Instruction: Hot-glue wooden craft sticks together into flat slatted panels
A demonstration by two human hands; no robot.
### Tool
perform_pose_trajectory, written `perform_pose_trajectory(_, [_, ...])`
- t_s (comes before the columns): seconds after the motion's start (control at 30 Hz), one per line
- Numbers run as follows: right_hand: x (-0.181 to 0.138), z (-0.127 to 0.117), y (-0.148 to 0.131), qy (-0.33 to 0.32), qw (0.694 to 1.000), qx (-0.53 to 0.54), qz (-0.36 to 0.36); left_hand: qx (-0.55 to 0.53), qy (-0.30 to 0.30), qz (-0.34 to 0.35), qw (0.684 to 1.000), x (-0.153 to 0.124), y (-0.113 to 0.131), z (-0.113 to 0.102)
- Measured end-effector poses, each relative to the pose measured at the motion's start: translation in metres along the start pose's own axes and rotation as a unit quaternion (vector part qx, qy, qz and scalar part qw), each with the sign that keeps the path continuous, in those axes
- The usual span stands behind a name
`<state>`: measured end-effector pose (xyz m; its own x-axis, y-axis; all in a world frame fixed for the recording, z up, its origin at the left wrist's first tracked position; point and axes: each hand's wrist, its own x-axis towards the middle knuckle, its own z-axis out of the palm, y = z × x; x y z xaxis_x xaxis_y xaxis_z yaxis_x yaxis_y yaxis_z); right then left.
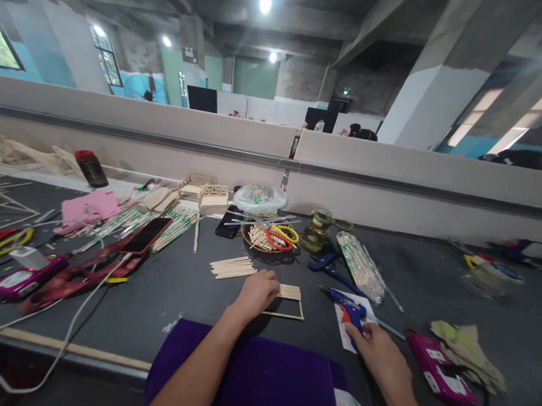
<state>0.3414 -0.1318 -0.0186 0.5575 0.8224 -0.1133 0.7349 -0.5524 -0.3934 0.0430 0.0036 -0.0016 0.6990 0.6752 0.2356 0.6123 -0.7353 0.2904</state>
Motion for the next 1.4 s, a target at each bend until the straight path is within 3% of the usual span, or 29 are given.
perform_pose_trajectory(0.17, [0.007,0.003,-0.008,0.017,1.000,-0.010,-0.004,0.017,-0.009,0.002,1.000,-0.001,0.002,0.000])
perform_pose_trajectory(0.3, [0.011,0.007,-0.004,0.083,0.987,0.136,0.028,0.032,-0.007,0.005,0.999,-0.002,0.003,0.001])
perform_pose_trajectory(0.4, [0.002,0.006,-0.009,0.119,0.940,0.314,0.056,0.053,-0.007,0.007,0.999,-0.003,0.004,0.002])
perform_pose_trajectory(0.47, [-0.010,0.001,-0.018,0.102,0.894,0.430,0.073,0.067,-0.012,0.008,0.998,-0.003,0.006,0.003])
perform_pose_trajectory(0.63, [-0.049,-0.010,-0.042,-0.046,0.820,0.563,0.089,0.087,-0.023,0.015,0.996,-0.003,0.009,0.000])
perform_pose_trajectory(0.73, [-0.062,-0.003,-0.050,-0.086,0.824,0.557,0.055,0.087,-0.025,0.016,0.996,-0.004,0.011,-0.002])
perform_pose_trajectory(0.97, [-0.066,0.028,-0.049,-0.097,0.861,0.498,0.020,0.069,-0.021,0.007,0.997,-0.003,0.011,-0.002])
perform_pose_trajectory(1.2, [-0.068,0.032,-0.053,-0.076,0.885,0.459,-0.006,0.050,-0.014,-0.007,0.999,-0.002,0.009,0.002])
perform_pose_trajectory(1.4, [-0.069,0.030,-0.062,-0.060,0.882,0.467,-0.006,0.034,-0.010,-0.040,0.999,-0.001,0.007,0.005])
